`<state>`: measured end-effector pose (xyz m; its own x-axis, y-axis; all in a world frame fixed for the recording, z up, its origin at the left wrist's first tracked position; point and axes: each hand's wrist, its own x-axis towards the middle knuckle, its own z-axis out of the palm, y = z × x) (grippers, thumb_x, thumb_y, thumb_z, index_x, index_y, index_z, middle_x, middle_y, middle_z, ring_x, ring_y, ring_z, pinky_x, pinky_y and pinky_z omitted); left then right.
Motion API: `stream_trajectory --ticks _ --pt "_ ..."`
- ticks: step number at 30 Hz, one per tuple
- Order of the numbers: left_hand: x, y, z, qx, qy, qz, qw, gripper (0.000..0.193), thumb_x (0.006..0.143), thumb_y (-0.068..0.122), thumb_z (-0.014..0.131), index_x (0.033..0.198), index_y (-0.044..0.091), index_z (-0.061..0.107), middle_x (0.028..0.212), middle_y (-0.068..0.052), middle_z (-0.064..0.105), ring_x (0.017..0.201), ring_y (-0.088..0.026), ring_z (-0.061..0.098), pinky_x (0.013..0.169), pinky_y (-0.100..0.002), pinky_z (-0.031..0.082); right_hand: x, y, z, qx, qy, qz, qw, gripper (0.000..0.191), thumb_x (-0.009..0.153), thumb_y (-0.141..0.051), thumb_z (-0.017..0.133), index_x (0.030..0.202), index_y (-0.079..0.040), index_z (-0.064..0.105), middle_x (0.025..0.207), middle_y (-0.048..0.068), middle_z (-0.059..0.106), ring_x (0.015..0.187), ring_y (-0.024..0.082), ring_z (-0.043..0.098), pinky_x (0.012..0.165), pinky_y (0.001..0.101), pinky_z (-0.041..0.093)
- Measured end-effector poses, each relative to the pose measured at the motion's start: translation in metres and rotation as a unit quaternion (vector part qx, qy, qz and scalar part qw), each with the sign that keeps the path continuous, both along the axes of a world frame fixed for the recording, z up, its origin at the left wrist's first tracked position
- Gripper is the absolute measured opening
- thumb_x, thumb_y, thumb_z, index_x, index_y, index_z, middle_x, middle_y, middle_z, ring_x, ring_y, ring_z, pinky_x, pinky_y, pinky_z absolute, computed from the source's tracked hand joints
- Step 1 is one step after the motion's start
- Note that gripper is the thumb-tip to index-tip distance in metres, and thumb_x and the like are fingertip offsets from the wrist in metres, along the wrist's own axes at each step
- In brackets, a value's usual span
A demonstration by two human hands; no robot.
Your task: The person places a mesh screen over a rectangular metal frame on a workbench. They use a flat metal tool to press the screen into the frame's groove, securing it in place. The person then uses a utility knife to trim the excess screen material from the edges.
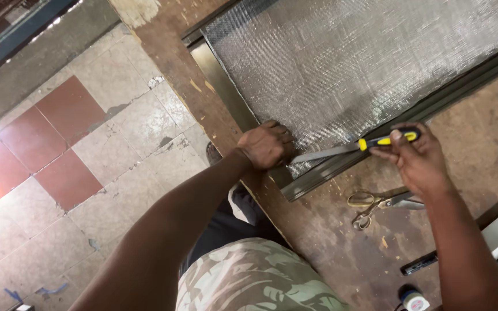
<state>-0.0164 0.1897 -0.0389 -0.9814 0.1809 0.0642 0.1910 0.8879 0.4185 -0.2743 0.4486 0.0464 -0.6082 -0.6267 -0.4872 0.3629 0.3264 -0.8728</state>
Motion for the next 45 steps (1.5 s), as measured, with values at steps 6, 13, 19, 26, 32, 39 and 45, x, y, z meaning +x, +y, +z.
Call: stream_trajectory --ticks 6,13,19,26,32,39,45 --pt "0.001 0.002 -0.001 0.000 0.007 0.006 1.000 0.030 0.079 0.031 0.069 0.104 0.016 0.074 0.112 -0.002 0.070 0.109 -0.021 0.063 0.100 -0.037 0.046 -0.020 -0.003 -0.023 0.031 -0.077 0.044 0.996 0.016 0.106 -0.010 0.056 0.121 -0.004 0.052 0.107 0.011 0.067 0.098 0.026 0.072 0.093 0.0514 0.057" --pt "0.002 -0.004 -0.001 0.004 0.061 -0.006 0.998 0.043 0.074 0.037 0.070 0.111 0.015 0.071 0.123 -0.003 0.068 0.114 -0.024 0.058 0.097 -0.041 0.043 -0.043 -0.033 -0.025 0.167 -0.083 0.165 0.969 0.016 0.105 -0.012 0.055 0.117 -0.002 0.054 0.110 0.018 0.072 0.108 0.031 0.073 0.100 0.0437 0.052" --pt "0.004 -0.002 0.007 -0.012 0.011 0.052 0.999 0.041 0.075 0.036 0.070 0.111 0.016 0.072 0.117 -0.003 0.068 0.112 -0.025 0.058 0.095 -0.044 0.042 -0.044 -0.082 -0.024 0.144 -0.105 0.223 0.958 0.017 0.102 -0.017 0.060 0.112 -0.008 0.050 0.107 0.015 0.069 0.102 0.034 0.074 0.090 0.0457 0.058" --pt "0.002 0.000 0.013 -0.021 0.056 0.055 0.997 0.031 0.075 0.037 0.067 0.096 0.015 0.072 0.108 -0.002 0.070 0.106 -0.023 0.060 0.092 -0.041 0.043 0.037 -0.135 -0.020 0.067 -0.090 0.114 0.987 0.023 0.104 -0.014 0.065 0.120 -0.007 0.052 0.100 0.012 0.068 0.094 0.029 0.074 0.077 0.0434 0.064" --pt "0.007 -0.003 0.008 -0.021 0.072 0.047 0.996 0.025 0.082 0.037 0.067 0.090 0.013 0.070 0.103 -0.004 0.068 0.109 -0.024 0.059 0.090 -0.041 0.043 0.009 -0.179 -0.018 0.035 0.014 0.325 0.945 0.028 0.109 -0.015 0.057 0.128 -0.006 0.040 0.101 0.016 0.069 0.090 0.026 0.077 0.071 0.0360 0.062" --pt "0.009 -0.007 0.015 -0.017 0.020 0.046 0.999 0.038 0.077 0.042 0.072 0.101 0.012 0.069 0.110 -0.006 0.067 0.113 -0.026 0.057 0.096 -0.042 0.041 0.025 -0.196 -0.039 0.073 -0.005 0.409 0.910 0.023 0.108 -0.018 0.054 0.120 -0.002 0.043 0.097 0.016 0.070 0.085 0.025 0.077 0.069 0.0358 0.063" --pt "0.010 -0.005 0.010 -0.033 0.044 0.073 0.996 0.061 0.070 0.046 0.077 0.118 0.010 0.069 0.119 -0.008 0.064 0.116 -0.026 0.052 0.097 -0.044 0.038 0.036 -0.210 -0.038 0.122 -0.004 0.436 0.892 0.030 0.106 -0.019 0.058 0.118 0.000 0.038 0.096 0.018 0.067 0.079 0.025 0.075 0.070 0.0377 0.062"
